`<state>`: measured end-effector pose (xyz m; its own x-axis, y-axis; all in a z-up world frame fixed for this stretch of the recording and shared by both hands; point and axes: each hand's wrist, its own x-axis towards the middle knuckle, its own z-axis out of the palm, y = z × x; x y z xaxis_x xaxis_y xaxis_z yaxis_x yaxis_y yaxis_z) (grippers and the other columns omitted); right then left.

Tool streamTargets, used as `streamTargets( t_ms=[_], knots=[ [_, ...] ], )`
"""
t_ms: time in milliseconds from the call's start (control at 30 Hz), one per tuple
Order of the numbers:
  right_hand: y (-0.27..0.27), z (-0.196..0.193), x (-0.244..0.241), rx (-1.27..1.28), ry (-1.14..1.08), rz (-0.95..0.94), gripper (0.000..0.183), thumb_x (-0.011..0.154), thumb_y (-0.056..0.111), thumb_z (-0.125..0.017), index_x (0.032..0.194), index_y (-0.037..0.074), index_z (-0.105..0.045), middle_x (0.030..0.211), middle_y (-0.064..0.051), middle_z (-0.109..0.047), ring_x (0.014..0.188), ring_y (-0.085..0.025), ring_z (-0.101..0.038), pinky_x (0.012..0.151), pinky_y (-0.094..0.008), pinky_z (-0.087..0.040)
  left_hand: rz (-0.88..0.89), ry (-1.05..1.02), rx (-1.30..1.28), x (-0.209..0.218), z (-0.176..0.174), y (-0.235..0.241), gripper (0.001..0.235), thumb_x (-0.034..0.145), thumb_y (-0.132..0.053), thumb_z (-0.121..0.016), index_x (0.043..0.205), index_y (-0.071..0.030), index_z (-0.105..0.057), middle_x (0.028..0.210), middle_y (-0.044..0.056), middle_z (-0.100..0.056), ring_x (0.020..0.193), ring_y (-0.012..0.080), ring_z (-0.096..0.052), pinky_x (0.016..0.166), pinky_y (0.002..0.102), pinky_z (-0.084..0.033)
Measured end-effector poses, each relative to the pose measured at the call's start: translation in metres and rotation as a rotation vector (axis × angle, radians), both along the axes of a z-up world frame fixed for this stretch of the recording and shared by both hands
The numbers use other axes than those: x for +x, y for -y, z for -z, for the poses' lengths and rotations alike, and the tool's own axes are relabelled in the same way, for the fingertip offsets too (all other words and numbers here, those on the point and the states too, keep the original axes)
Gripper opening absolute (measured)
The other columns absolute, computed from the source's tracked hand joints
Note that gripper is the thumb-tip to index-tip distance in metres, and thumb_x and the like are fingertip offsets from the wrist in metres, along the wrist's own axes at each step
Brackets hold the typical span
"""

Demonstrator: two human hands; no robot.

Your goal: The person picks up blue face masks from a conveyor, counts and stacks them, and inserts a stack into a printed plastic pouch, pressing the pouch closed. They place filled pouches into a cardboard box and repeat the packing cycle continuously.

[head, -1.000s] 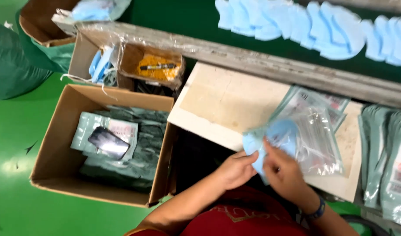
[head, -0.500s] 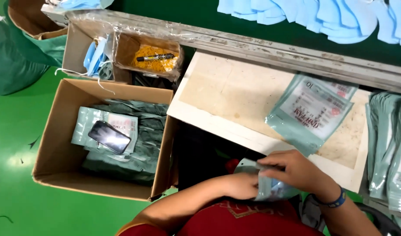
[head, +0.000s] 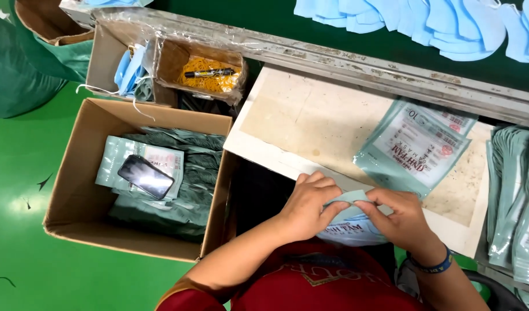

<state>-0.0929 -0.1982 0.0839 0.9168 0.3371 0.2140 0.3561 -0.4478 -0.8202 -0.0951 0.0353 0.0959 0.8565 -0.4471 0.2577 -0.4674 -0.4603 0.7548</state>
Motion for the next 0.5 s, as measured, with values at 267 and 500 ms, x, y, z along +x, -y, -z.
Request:
streamTargets(
  t_ms=[267, 500],
  knots=[
    [0.031, 0.016, 0.005, 0.132, -0.092, 0.127, 0.007, 0.086, 0.008, -0.077, 0.089, 0.002, -0.075, 0.073, -0.004, -0.075, 0.064, -0.007, -0.063, 0.055, -0.024, -0.049, 0.145, 0.091, 0.100, 0.019, -0.006, -0.022, 0.020, 0.096, -0.027, -0.069, 0.094, -0.008, -0.068, 0.093, 0.009, -0.068, 0.096, 0.0302, -0.063, 0.090, 0.044, -0.046],
    [-0.019, -0.076, 0.076, 0.298, 0.146, 0.199, 0.021, 0.092, 0.007, -0.069, 0.112, 0.001, -0.066, 0.107, -0.004, -0.071, 0.092, -0.009, -0.066, 0.080, -0.023, -0.053, -0.230, 0.003, 0.057, 0.122, -0.007, -0.109, 0.027, 0.099, -0.024, -0.060, 0.113, -0.004, -0.072, 0.103, 0.015, -0.073, 0.093, 0.0330, -0.069, 0.081, 0.042, -0.055]
  ],
)
